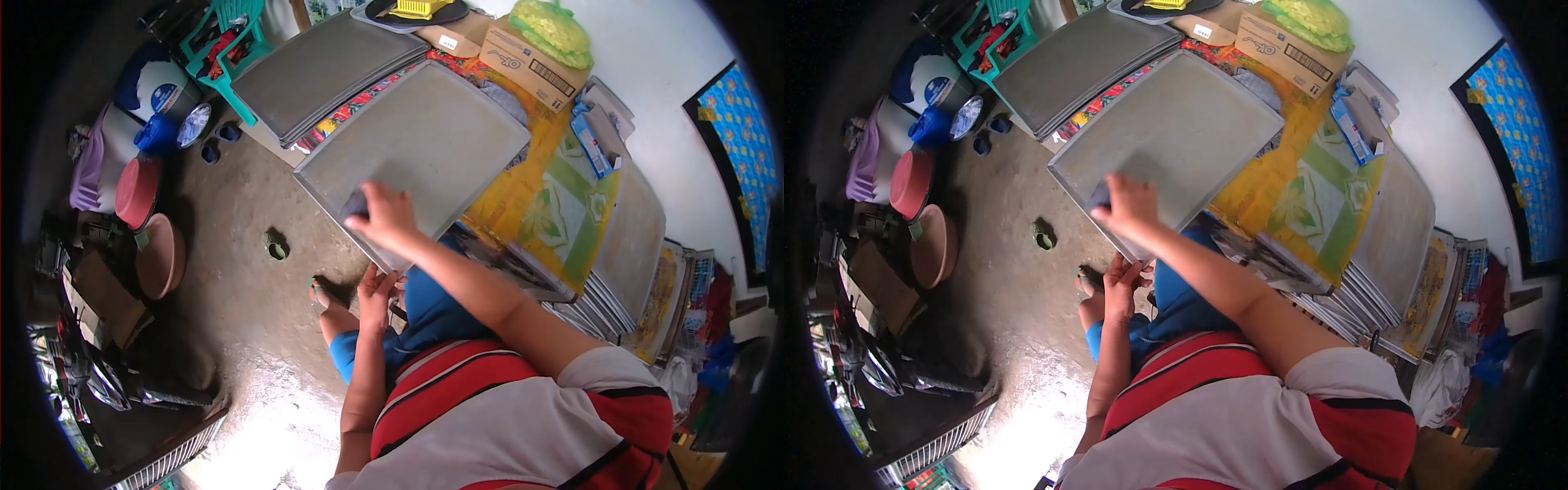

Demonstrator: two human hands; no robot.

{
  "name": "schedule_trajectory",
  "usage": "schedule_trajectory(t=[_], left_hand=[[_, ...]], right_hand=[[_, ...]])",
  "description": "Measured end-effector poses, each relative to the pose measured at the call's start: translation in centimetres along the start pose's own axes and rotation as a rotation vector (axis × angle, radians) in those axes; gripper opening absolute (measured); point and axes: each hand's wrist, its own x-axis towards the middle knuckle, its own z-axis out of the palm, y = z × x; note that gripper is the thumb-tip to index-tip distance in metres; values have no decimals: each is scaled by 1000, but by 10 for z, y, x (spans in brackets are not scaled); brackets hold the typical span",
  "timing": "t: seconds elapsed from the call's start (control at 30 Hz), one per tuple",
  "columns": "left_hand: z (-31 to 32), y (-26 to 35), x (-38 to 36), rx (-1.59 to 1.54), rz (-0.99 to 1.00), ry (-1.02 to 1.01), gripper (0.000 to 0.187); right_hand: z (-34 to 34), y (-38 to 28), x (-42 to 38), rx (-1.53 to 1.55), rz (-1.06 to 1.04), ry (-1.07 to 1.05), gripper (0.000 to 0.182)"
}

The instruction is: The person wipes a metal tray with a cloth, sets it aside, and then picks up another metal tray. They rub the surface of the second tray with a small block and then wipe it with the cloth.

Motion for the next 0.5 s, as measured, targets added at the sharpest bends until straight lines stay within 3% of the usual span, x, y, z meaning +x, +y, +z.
schedule_trajectory(t=[0.1, 0.13, 0.17, 0.2, 0.27, 0.37, 0.4, 0.5], left_hand=[[0, 1, -1, -7, -17, -12, 39], [-1, 1, -2, -18, -20, -21, 39], [-1, 1, -1, -28, -22, -30, 39], [0, 1, 0, -33, -11, -22, 38], [2, 0, 0, -38, 0, -4, 38], [-1, -6, 2, -41, -10, -10, 38], [1, -5, 2, -46, -9, -8, 38], [5, -3, 0, -59, -3, 8, 38]], right_hand=[[-62, 62, 29, 70, 247, 111, 64], [-72, 108, 40, 19, 277, 254, 62], [-107, 131, 46, -2, 426, 225, 65], [-120, 177, 52, -89, 465, 352, 73], [-142, 274, 64, -180, 512, 395, 78], [-164, 278, 60, -236, 589, 265, 79], [-156, 270, 56, -239, 523, 270, 79], [-118, 174, 30, -268, 481, 122, 83]])
